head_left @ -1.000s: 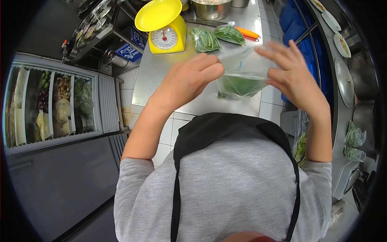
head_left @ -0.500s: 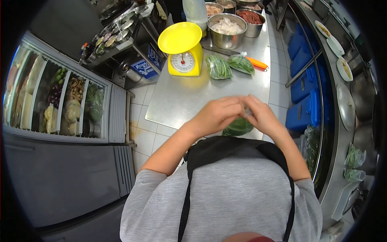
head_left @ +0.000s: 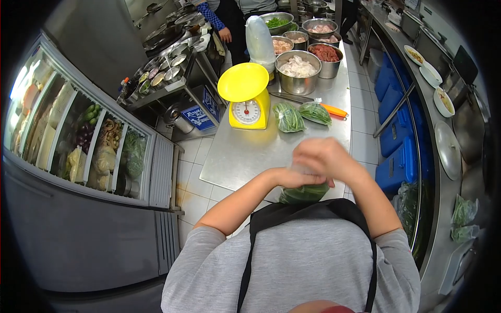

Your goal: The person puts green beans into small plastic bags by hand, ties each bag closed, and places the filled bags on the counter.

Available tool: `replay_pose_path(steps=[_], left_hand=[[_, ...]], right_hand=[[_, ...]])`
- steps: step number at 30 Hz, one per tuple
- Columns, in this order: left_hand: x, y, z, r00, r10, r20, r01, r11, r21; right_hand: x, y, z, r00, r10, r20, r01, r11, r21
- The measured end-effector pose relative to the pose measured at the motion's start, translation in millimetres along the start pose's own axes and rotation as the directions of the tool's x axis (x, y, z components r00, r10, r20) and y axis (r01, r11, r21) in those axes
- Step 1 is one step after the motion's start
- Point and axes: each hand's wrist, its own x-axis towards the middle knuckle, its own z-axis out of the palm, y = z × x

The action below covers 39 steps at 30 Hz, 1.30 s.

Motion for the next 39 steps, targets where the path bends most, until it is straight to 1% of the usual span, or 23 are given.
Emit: replay_pose_path(steps=[1,2,4,5,6,8,9,10,12,14,16,20,21,24,25,26,27,29,33,35,36,38,39], left_hand=[[-1,-5,-1,0.996,-0.004,-0.084,0.009,0.998,0.069],[-2,-10,-5,0.997,-0.001,-0.082,0.006,0.998,0.069],[-6,-21,-10,0.967,0.074,-0.246,-0.066,0.997,0.041],[-7,-25,-13,0.939,0.043,-0.342,-0.038,0.999,0.022],[-8,-25,-18,0.940,0.031,-0.339,-0.033,0.999,0.000],[-6,-29,-22,0.954,-0.074,-0.290,-0.016,0.955,-0.297],[-6,-39,-18,0.952,-0.079,-0.297,-0.017,0.951,-0.309],[-3,-48,-20,0.927,-0.074,-0.367,-0.003,0.978,-0.206],[-1,-55,-19,0.889,-0.055,-0.455,0.016,0.996,-0.089],[0,-53,-15,0.964,-0.032,-0.264,0.034,0.999,0.005],[-1,-52,-12,0.966,-0.074,-0.248,0.067,0.997,-0.040],[2,-60,-10,0.957,-0.168,-0.236,0.150,0.984,-0.091],[3,-62,-10,0.967,-0.030,-0.252,0.012,0.997,-0.074],[-1,-59,-7,0.941,0.030,-0.337,-0.070,0.992,-0.109],[-2,-65,-8,0.919,-0.020,-0.393,0.004,0.999,-0.044],[-1,-69,-9,0.914,-0.013,-0.406,-0.002,0.999,-0.036],[-1,-68,-8,0.916,-0.032,-0.400,0.013,0.999,-0.049],[2,-72,-8,0.932,-0.023,-0.361,0.001,0.998,-0.060],[4,-76,-12,0.960,0.035,-0.277,-0.030,0.999,0.022],[2,-76,-10,0.949,0.139,-0.282,-0.128,0.990,0.059],[1,-77,-11,0.950,0.141,-0.279,-0.131,0.990,0.056],[-1,-84,-16,0.997,0.037,-0.073,-0.039,0.999,-0.021],[-1,-89,-17,0.997,0.036,-0.070,-0.037,0.999,-0.022]], right_hand=[[-3,9,-9,0.992,0.114,-0.060,-0.112,0.993,0.031],[-9,21,-15,0.992,0.115,-0.060,-0.114,0.993,0.028],[-25,47,-21,0.960,0.263,-0.098,-0.188,0.863,0.468],[-31,53,-20,0.976,0.218,0.010,-0.204,0.891,0.405],[-34,54,-11,0.972,0.234,0.022,-0.222,0.882,0.415],[-40,61,18,0.939,0.287,0.188,-0.337,0.870,0.360],[-39,75,33,0.947,0.279,0.158,-0.315,0.901,0.299],[-34,74,34,0.951,0.262,0.166,-0.302,0.905,0.299],[-29,66,38,0.752,0.592,0.290,-0.636,0.535,0.556],[-33,68,47,0.749,0.618,0.239,-0.628,0.547,0.553],[-37,82,55,0.873,0.466,0.147,-0.439,0.614,0.656],[-34,78,53,0.908,0.397,0.135,-0.368,0.597,0.713],[-34,73,49,0.907,0.403,0.124,-0.339,0.521,0.783],[-51,93,50,0.858,0.374,0.353,-0.491,0.393,0.777],[-55,94,59,0.858,0.390,0.335,-0.511,0.567,0.646],[-55,95,63,0.861,0.400,0.314,-0.508,0.713,0.483],[-49,91,63,0.864,0.390,0.319,-0.502,0.721,0.478],[-38,71,62,0.877,0.400,0.267,-0.474,0.627,0.619],[-31,48,53,0.832,0.442,0.336,-0.553,0.603,0.575],[-38,52,66,0.905,0.402,0.136,-0.379,0.619,0.688],[-39,48,65,0.903,0.407,0.137,-0.383,0.619,0.686],[-40,36,61,0.819,0.526,0.231,-0.522,0.513,0.681],[-41,39,64,0.818,0.528,0.230,-0.522,0.512,0.682]])
